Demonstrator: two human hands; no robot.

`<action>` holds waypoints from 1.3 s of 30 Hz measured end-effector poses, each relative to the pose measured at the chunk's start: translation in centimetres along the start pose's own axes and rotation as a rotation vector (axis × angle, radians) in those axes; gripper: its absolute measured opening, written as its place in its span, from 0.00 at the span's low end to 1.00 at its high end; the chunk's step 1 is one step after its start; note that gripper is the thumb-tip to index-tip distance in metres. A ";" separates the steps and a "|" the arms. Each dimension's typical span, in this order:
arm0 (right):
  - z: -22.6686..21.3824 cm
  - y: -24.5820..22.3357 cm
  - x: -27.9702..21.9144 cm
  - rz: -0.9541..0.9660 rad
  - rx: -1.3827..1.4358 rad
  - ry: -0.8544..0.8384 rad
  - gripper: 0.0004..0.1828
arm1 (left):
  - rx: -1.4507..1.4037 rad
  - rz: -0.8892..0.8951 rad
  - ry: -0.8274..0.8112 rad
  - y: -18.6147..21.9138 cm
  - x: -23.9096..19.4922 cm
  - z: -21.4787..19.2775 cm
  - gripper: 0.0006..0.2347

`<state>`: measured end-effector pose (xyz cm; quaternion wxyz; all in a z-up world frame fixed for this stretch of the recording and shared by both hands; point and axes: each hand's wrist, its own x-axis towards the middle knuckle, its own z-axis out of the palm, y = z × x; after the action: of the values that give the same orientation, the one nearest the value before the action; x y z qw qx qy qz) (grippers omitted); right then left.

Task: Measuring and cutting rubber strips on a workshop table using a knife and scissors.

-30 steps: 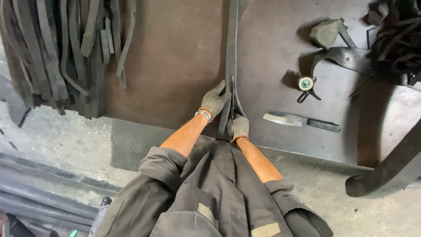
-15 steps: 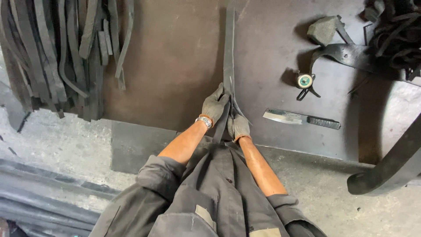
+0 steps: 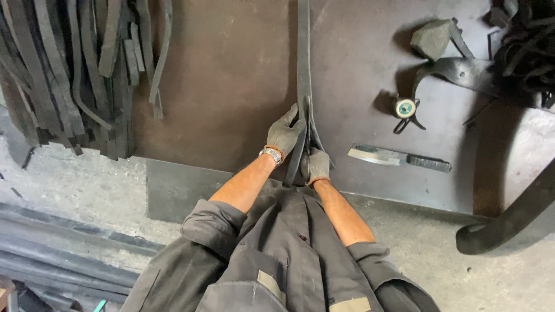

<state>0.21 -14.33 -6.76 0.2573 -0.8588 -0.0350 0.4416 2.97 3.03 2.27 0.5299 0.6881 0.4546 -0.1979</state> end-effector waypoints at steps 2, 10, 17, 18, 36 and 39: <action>0.2 0.6 0.2 -0.015 0.109 0.034 0.26 | -0.042 -0.003 0.018 0.4 0.4 0.2 0.26; -0.4 -0.7 -0.1 0.111 0.014 -0.033 0.28 | -0.189 0.018 0.080 -1.3 1.9 1.6 0.26; -2.3 -2.8 -1.5 -0.164 0.188 -0.038 0.29 | -0.003 0.020 0.010 -2.1 -0.5 0.4 0.26; -1.9 -2.0 -1.8 -0.189 0.187 -0.020 0.29 | -0.030 0.052 0.018 -2.5 -0.8 0.6 0.26; 2.7 2.7 2.0 0.038 -0.034 0.032 0.26 | -0.068 0.021 0.033 0.3 1.5 -0.2 0.24; 1.8 1.4 2.0 0.070 -0.033 0.037 0.27 | -0.122 0.024 0.077 0.6 2.5 0.1 0.24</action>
<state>-0.20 -14.17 -9.78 0.2281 -0.8717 -0.0076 0.4336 4.75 3.93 0.68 0.5553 0.6672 0.4773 -0.1368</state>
